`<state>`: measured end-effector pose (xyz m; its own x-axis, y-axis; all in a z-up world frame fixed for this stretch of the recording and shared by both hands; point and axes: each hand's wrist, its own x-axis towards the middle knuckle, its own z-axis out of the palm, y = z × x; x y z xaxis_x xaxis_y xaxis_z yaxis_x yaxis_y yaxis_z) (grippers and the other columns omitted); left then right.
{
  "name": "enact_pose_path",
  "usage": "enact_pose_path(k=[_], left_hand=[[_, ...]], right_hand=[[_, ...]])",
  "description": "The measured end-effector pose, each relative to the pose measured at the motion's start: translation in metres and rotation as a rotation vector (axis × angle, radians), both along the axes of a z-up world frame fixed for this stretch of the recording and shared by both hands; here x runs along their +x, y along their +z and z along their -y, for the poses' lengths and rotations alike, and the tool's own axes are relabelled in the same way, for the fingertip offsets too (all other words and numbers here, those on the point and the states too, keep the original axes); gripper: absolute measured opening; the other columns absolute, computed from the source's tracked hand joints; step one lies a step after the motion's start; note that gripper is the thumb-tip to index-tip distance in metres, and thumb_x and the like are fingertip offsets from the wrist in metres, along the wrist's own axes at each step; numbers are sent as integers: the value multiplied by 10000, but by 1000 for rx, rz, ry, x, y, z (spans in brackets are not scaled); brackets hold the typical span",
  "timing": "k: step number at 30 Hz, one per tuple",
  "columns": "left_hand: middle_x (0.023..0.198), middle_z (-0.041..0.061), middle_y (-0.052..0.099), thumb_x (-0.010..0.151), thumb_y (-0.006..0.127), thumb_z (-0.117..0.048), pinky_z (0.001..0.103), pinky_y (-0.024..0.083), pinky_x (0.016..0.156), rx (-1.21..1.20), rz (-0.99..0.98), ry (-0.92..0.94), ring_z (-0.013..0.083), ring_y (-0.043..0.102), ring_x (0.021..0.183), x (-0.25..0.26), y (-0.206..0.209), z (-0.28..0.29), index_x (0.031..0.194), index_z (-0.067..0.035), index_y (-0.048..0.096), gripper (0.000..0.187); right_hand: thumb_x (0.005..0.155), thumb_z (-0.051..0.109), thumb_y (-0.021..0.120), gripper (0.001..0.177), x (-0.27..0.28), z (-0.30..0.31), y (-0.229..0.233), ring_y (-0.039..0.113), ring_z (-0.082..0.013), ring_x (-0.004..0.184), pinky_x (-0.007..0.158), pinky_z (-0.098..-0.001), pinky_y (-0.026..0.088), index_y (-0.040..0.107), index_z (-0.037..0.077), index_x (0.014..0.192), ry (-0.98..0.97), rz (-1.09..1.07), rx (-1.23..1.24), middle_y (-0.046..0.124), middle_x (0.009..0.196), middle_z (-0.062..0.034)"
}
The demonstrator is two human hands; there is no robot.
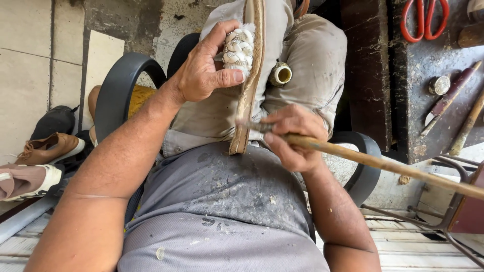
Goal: Applying a liquid coating to a shoe sole using a brush at a repair bench
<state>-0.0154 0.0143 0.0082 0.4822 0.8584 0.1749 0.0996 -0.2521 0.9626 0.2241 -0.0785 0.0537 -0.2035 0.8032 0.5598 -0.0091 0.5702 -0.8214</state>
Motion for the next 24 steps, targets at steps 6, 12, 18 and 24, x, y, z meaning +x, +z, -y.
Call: enact_pose_path(k=[6,12,18,24], left_hand=[[1198,73,504,905,661,-496,362,413,979,18,4,3,203,482,1037,1,0,1,1463,-90,373,748],[1197,79,507,905,648,-515,376,412,953,24,-31,-2,214,473,1024,0,0,0,1468,-97,358,759],[1107,53,501,891,644,-504,376,424,892,32,-51,-8,197,466,955,1,3,-3,1429,-98,390,720],[1111,83,494,903,633,-466,389,416,855,65,-27,-7,221,451,949,2,5,-1,1399,-80,378,678]], right_hand=[[927,-14,692,127,10,-7,-5,695,-209,738,628,-315,623,603,63,975,-61,-63,-78,633,830,-92],[941,13,705,62,9,-30,31,724,-299,865,787,-386,624,649,29,920,-57,355,149,703,1061,-231],[967,-23,696,62,12,-60,31,731,-325,887,742,-414,616,683,15,920,-103,394,365,700,1100,-250],[784,-64,653,128,9,-36,20,679,-219,701,604,-368,601,647,64,781,13,387,343,709,905,-188]])
